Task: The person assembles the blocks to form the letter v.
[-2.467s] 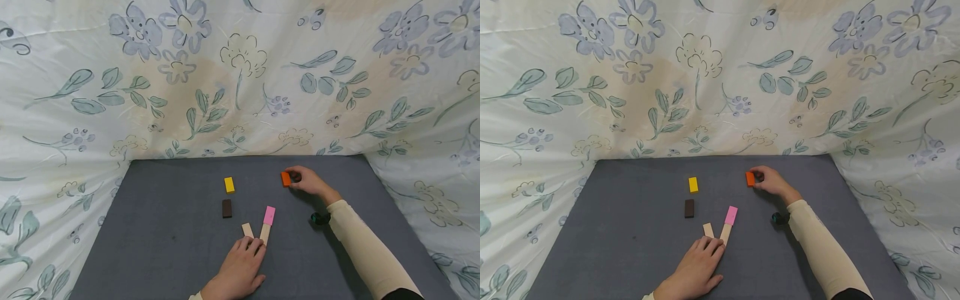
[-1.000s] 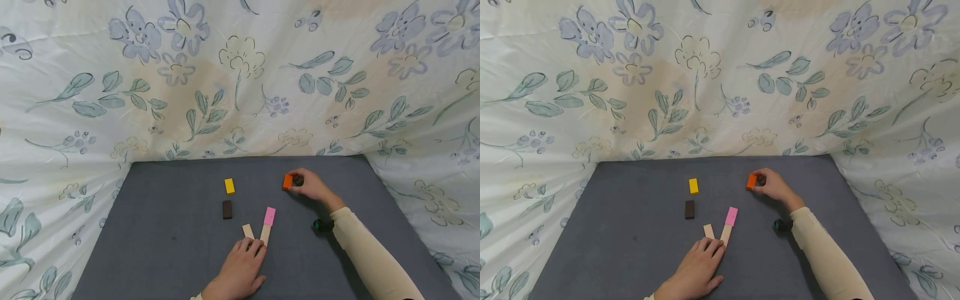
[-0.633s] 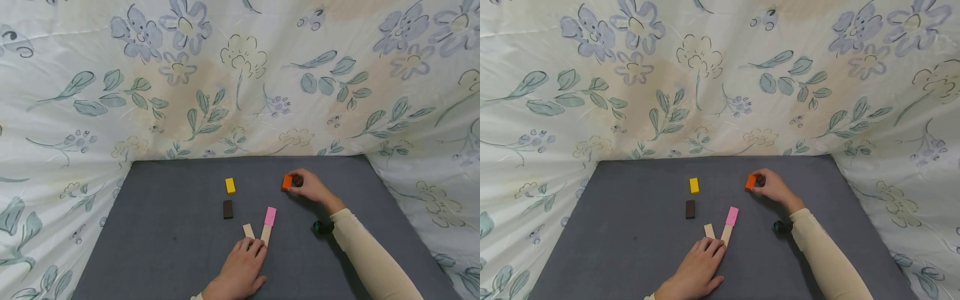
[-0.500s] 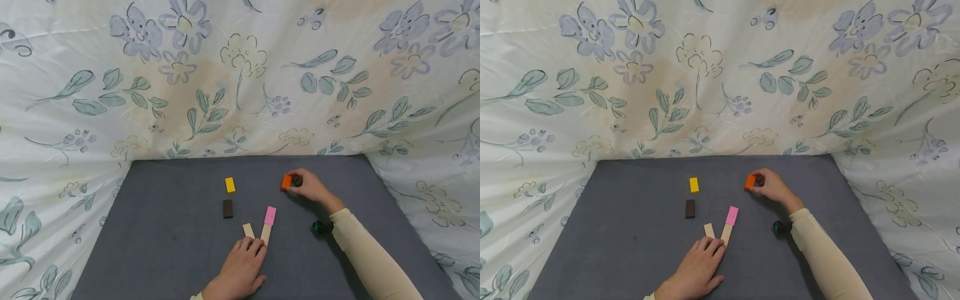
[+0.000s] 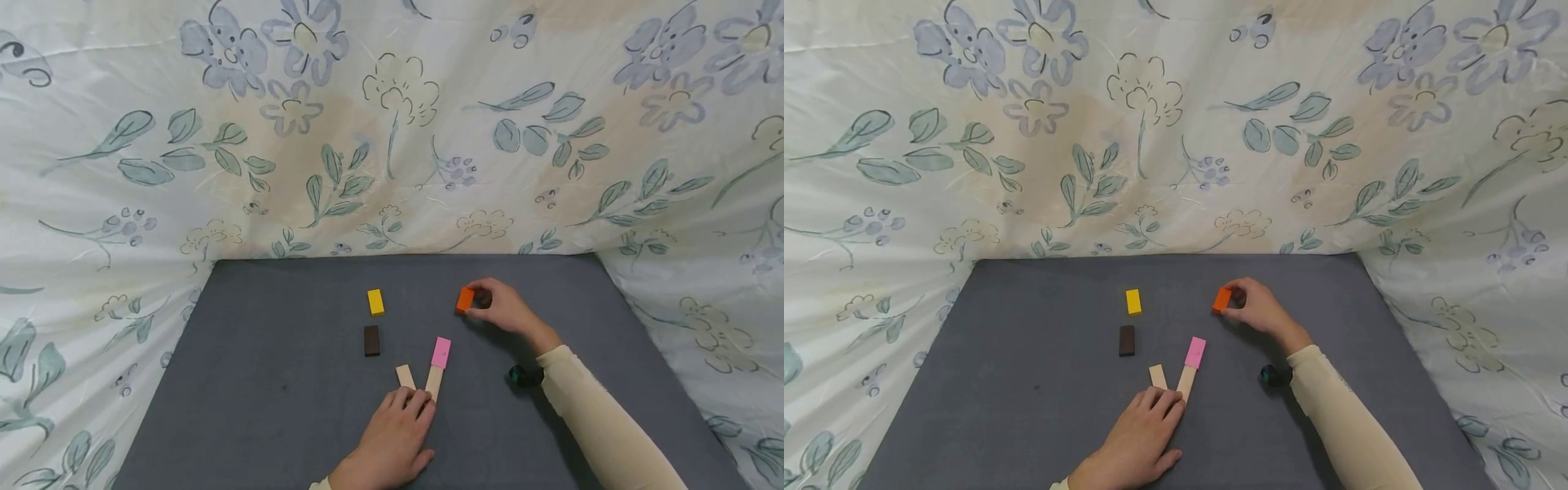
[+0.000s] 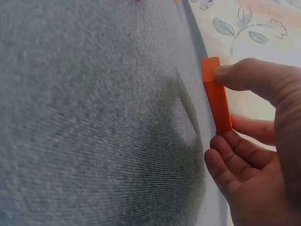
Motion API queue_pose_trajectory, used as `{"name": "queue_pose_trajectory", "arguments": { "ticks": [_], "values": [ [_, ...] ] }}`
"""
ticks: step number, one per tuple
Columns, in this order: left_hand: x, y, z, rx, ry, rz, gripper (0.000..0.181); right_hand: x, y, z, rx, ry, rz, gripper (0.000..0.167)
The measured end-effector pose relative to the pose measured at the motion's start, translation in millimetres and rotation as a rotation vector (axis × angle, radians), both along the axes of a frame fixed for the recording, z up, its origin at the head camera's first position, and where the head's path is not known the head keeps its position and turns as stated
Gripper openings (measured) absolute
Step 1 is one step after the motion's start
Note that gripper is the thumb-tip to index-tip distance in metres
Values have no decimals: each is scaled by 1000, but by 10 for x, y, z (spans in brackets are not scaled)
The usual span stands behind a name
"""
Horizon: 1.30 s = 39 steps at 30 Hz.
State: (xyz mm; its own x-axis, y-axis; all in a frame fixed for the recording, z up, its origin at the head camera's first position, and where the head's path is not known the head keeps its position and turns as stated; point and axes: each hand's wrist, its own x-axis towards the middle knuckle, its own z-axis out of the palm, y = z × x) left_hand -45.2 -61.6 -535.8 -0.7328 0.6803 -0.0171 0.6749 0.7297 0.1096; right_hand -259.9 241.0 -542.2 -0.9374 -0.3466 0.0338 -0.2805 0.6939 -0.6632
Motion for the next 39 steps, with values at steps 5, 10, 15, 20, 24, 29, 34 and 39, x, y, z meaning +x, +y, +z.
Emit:
{"name": "queue_pose_trajectory", "arguments": {
  "ticks": [5, 10, 15, 20, 24, 29, 34, 39],
  "values": [
    [15, 5, -17, -1, 0, -5, 69, 51, -20, -13, 12, -5, -10, 56],
    [13, 13, -37, -10, -21, -9, 68, 81, -39, -16, 9, -7, -6, 57],
    [-12, 14, -50, 5, -22, -3, 67, 79, -59, 20, 4, 5, -6, 57],
    [-25, 10, -36, 6, -23, -5, 67, 95, -70, 43, 15, 11, -1, 57],
    [-23, 6, -18, -3, -32, -4, 67, 120, -76, 36, 11, 9, 4, 57],
    [-17, 0, -12, -14, -31, -4, 68, 158, -96, 45, 2, 13, 14, 56],
    [-10, -10, -16, -12, -23, -4, 68, 156, -130, 48, 6, 24, 29, 56],
    [-12, -6, -13, -18, -24, 2, 69, 168, -171, 57, 2, 24, 30, 57]
  ]
}}
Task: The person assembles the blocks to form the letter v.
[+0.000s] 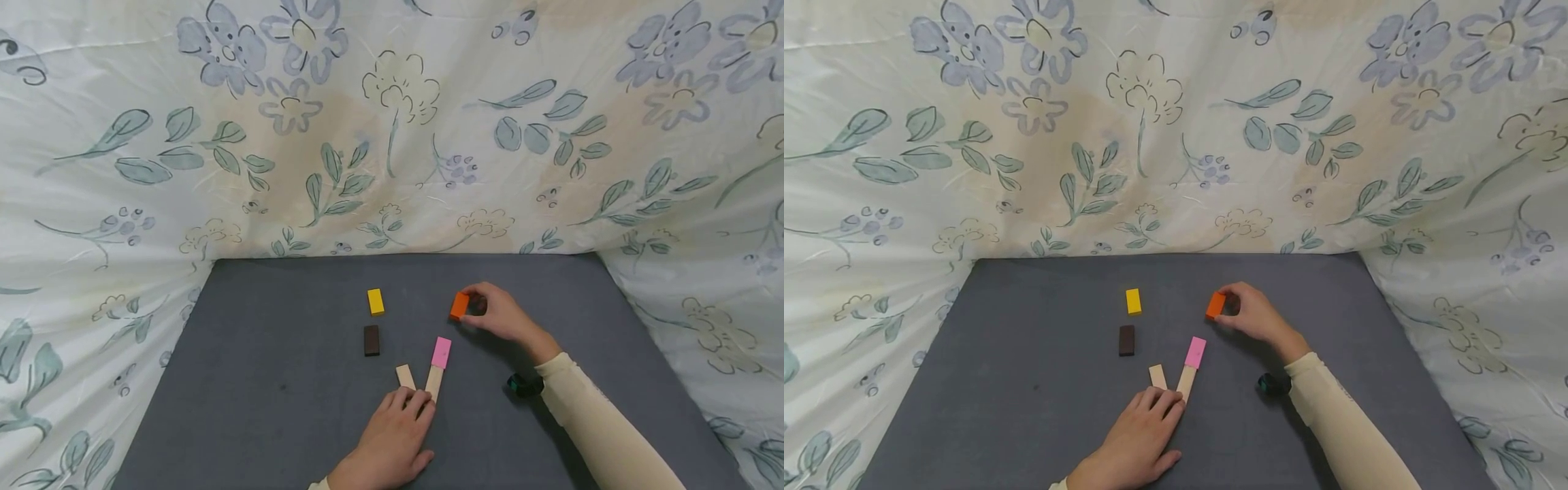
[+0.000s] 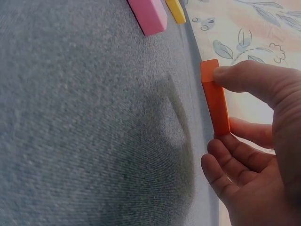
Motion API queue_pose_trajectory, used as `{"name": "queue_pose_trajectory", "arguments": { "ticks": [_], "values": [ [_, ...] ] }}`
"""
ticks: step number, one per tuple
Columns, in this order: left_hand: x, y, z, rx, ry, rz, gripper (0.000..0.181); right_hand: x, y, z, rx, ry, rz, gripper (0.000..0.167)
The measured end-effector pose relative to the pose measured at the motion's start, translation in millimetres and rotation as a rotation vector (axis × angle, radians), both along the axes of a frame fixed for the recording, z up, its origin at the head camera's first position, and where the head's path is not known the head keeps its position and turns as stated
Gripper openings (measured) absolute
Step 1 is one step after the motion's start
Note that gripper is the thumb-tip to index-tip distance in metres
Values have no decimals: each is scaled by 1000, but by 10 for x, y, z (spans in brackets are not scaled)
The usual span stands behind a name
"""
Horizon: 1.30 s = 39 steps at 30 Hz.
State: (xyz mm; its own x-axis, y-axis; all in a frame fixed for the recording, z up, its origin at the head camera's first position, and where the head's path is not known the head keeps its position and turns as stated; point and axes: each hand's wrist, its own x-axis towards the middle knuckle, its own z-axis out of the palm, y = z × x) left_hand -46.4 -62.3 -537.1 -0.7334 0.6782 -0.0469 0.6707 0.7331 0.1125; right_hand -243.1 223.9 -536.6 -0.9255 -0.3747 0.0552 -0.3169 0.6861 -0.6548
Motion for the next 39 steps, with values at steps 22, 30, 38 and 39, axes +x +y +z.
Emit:
{"name": "queue_pose_trajectory", "arguments": {
  "ticks": [22, 30, 38, 39],
  "values": [
    [-4, 14, 6, -18, -16, 9, 69, 67, -74, -10, 10, -5, 25, 56],
    [-20, 14, 25, -6, -6, 1, 69, 94, -102, -42, 7, 13, 29, 56],
    [-27, 7, 23, -4, 27, -11, 69, 143, -146, -49, 11, 16, 48, 56],
    [-28, 4, 22, -3, 32, -13, 69, 150, -151, -54, 11, 17, 48, 56]
  ]
}}
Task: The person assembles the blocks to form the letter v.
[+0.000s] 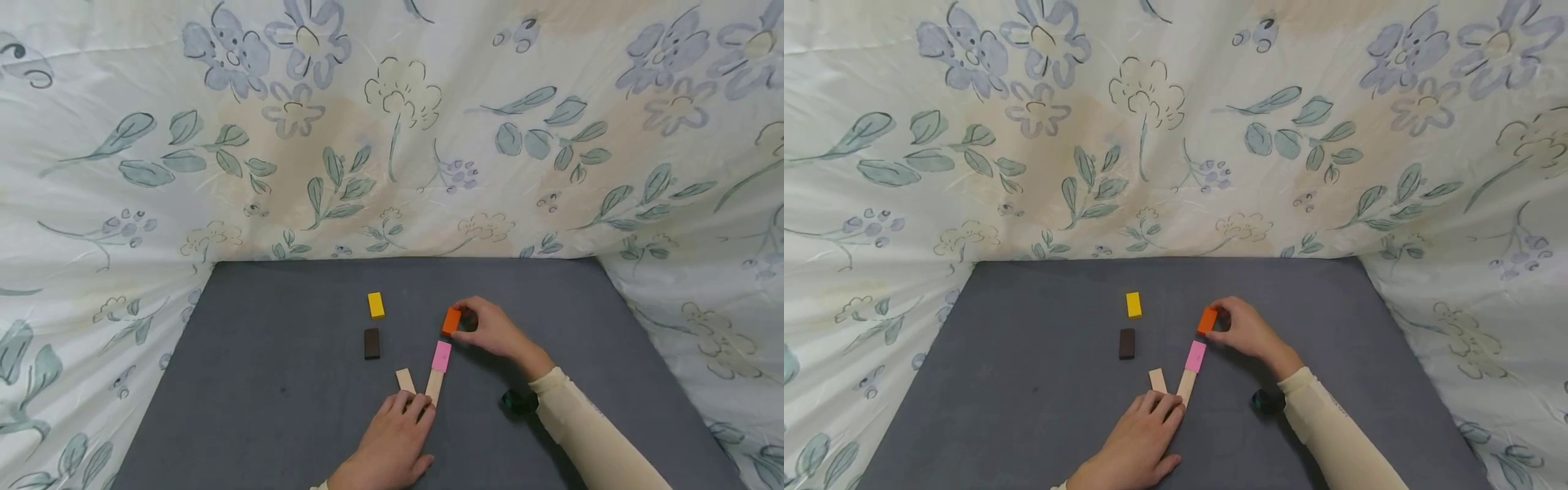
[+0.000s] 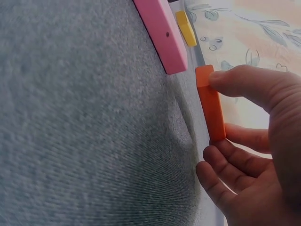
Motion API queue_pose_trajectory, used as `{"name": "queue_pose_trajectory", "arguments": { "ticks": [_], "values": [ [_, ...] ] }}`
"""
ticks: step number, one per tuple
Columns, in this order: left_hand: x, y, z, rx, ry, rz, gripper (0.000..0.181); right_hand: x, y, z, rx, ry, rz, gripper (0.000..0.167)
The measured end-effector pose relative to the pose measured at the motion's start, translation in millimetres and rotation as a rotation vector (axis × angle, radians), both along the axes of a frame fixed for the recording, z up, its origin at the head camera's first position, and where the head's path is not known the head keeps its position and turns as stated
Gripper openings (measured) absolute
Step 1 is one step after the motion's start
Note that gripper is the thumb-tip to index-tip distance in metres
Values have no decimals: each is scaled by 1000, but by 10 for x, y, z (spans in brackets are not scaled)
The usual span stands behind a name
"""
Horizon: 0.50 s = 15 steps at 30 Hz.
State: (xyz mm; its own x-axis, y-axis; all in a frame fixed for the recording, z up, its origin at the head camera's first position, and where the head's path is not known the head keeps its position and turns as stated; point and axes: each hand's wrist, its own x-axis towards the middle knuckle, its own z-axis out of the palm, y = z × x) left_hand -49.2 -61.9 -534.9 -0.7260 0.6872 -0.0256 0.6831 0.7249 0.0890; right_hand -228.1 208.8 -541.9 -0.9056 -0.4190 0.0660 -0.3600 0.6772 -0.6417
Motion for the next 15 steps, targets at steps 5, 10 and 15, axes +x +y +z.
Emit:
{"name": "queue_pose_trajectory", "arguments": {
  "ticks": [5, 10, 15],
  "values": [
    [8, -12, -4, 1, 2, -2, 68, 45, -35, -22, -6, 7, 2, 56],
    [6, -10, -9, -6, -17, -4, 69, 77, -54, -22, -11, -6, -2, 56],
    [1, -9, -15, -16, -33, -1, 70, 100, -61, -30, -15, 0, 6, 57]
  ]
}}
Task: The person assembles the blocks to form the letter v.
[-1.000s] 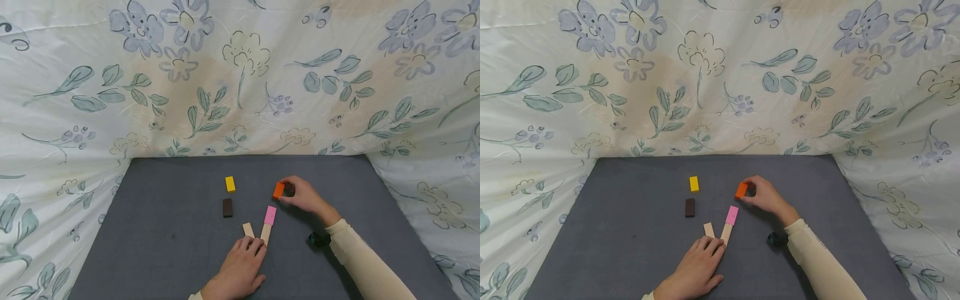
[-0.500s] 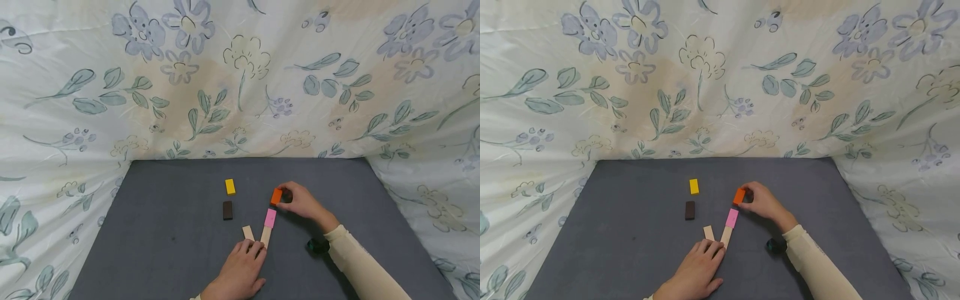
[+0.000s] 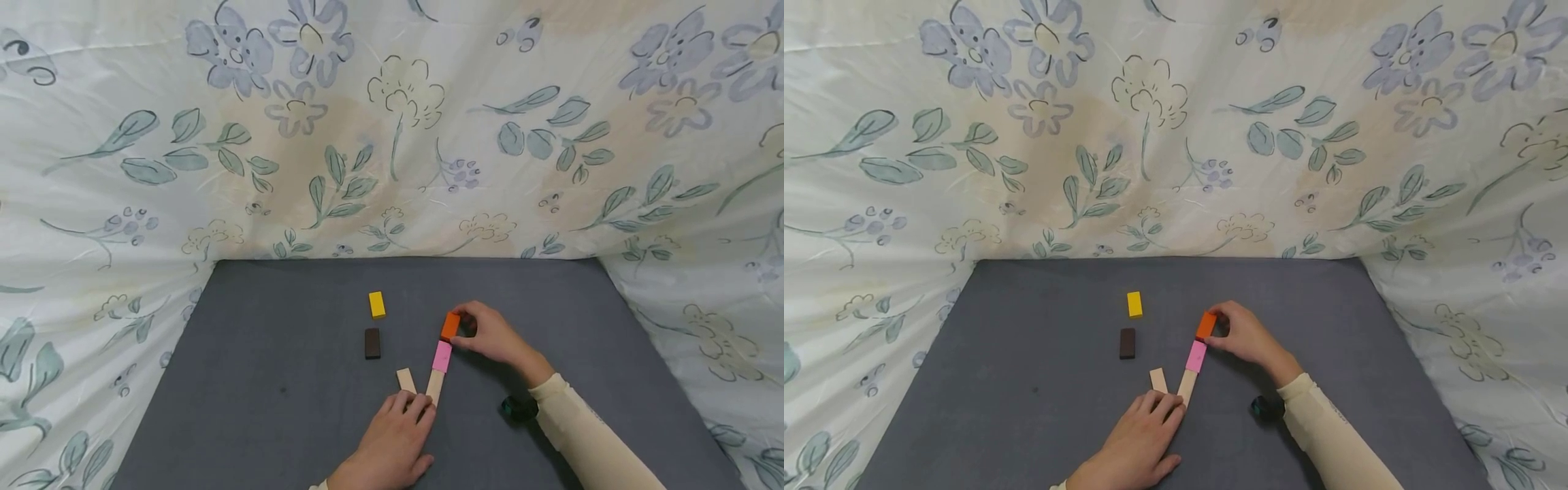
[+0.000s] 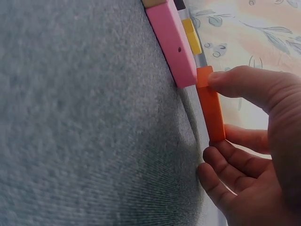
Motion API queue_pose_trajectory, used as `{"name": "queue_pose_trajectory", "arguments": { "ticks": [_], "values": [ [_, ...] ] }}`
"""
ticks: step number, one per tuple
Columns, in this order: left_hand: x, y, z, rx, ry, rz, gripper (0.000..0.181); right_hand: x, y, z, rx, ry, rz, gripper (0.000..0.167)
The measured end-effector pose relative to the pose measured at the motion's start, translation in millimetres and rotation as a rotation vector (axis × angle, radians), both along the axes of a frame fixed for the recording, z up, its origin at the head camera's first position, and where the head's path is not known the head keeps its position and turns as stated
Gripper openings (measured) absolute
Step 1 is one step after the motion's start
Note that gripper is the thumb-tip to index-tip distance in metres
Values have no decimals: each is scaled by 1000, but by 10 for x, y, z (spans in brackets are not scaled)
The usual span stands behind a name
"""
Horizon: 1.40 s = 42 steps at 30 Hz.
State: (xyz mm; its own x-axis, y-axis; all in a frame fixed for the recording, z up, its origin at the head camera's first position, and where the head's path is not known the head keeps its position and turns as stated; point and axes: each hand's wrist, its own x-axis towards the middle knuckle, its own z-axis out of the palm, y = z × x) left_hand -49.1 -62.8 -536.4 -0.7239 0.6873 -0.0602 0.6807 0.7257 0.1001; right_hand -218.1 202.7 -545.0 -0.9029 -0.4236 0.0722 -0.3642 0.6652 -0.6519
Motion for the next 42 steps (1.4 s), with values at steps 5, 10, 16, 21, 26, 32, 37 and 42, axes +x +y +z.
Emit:
{"name": "queue_pose_trajectory", "arguments": {
  "ticks": [5, 10, 16, 21, 26, 32, 37, 42],
  "values": [
    [9, 6, -10, -7, -1, 2, 70, 13, -11, -21, 15, 10, 11, 57],
    [16, 2, -17, -4, 11, 2, 71, 24, -21, -27, 30, 5, 2, 57],
    [25, -13, -12, 11, 26, 0, 71, 50, -27, -32, 26, 0, 2, 57],
    [25, -14, -10, 17, 28, 2, 71, 37, -25, -54, 23, 3, 1, 57],
    [19, -6, -18, 20, 19, 8, 71, 12, -12, -62, 21, 6, 16, 57],
    [18, 1, -22, 17, 7, 11, 69, 3, -8, -62, 29, 13, 33, 58],
    [22, 5, -16, 17, 8, 14, 68, 6, -7, -64, 36, 11, 37, 57],
    [25, 6, -16, 31, 26, 13, 68, 8, 6, -67, 23, 18, 45, 49]
  ]
}}
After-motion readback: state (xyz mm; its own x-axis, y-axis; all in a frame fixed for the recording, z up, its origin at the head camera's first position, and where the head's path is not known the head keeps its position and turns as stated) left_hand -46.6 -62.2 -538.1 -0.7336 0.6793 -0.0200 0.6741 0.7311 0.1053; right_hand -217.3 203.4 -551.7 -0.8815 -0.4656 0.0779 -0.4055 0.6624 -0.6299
